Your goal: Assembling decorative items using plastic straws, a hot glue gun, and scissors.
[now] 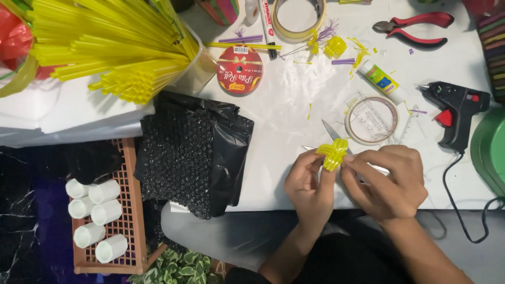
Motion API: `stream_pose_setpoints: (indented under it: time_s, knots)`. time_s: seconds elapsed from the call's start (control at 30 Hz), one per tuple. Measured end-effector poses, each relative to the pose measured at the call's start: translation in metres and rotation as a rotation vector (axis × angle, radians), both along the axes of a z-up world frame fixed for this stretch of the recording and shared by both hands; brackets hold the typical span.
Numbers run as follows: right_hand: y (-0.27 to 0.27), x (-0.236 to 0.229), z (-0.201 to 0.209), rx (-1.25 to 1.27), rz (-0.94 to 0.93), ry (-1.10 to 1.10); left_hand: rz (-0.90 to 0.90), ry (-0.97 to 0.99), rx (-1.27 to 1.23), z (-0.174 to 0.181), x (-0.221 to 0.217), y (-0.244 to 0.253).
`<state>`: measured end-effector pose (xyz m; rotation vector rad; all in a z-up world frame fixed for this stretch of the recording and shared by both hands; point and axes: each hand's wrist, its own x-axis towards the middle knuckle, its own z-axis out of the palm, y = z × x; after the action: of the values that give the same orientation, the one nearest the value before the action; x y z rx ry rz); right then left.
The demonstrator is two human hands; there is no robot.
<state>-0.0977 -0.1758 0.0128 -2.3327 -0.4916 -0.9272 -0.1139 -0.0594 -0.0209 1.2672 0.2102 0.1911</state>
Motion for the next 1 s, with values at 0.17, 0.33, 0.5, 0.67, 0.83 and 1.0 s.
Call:
stream_pose_setpoints:
  time_s: [0.17,0.33,0.5,0.67,0.83,1.0]
  knots:
    - [-0.004,-0.003,-0.002,0.038,0.073,-0.028,-0.197,0.054,-0.158,-0.009,0.003,0.012]
    - [-0.011,-0.008,-0.004,0.098,0.184,-0.102,-0.363,-0.077,-0.319,-0.011,0.004,0.019]
    - [-0.013,-0.013,-0.003,0.116,0.164,-0.179,-0.428,-0.175,-0.403,-0.014,0.003,0.02]
    - [-0.016,-0.015,-0.01,0.051,0.11,-0.133,-0.465,-0.212,-0.364,-0.017,0.006,0.027]
    - [-0.02,-0.009,-0.013,-0.115,0.073,0.06,-0.422,-0.162,-0.304,-0.018,0.006,0.035]
    - [-0.018,-0.016,-0.026,-0.111,0.083,0.118,-0.413,-0.044,-0.244,-0.024,0.016,0.047]
